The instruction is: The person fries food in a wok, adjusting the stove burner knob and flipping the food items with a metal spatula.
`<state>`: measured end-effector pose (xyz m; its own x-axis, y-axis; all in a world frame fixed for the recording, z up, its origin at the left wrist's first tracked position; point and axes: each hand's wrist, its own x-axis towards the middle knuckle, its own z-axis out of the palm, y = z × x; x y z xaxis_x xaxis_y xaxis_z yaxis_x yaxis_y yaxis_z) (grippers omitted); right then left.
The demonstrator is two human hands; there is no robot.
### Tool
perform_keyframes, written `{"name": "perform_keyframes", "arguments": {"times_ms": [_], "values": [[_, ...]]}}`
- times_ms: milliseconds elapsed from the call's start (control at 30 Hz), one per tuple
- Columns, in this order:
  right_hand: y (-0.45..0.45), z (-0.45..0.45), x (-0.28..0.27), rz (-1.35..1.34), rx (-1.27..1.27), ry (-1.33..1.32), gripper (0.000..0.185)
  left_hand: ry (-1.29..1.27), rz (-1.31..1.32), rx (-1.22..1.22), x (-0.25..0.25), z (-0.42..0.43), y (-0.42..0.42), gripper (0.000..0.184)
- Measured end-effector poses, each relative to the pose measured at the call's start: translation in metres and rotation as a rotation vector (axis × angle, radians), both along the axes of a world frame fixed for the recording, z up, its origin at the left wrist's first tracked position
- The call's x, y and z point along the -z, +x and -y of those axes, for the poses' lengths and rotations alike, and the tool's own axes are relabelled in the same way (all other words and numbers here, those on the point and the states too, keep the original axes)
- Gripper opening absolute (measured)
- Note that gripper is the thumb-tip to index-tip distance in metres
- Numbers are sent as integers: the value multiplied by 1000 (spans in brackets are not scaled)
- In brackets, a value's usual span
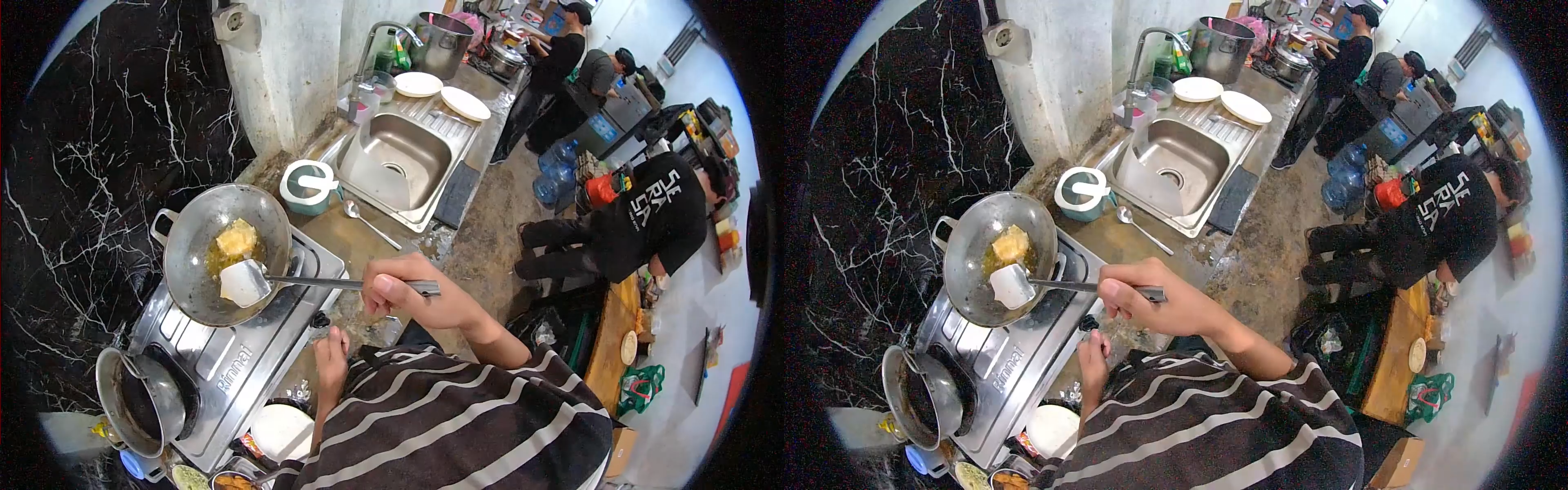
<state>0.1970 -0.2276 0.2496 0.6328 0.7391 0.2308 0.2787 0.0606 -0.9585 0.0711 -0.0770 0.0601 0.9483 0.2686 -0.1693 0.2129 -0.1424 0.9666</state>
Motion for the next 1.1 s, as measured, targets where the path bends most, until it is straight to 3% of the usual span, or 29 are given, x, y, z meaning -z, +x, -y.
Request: {"name": "perform_keyframes", "arguments": {"times_ms": [233, 700, 1100], "values": [[4, -1, -3, 13, -10, 0, 35, 64, 33, -13, 6, 2, 4, 61], [4, 0, 1, 19, -25, -3, 36, -267, 17, 18, 3, 0, -3, 42], [4, -2, 3, -13, -8, -74, 35, -120, 64, 33, 2, -7, -2, 41]]}}
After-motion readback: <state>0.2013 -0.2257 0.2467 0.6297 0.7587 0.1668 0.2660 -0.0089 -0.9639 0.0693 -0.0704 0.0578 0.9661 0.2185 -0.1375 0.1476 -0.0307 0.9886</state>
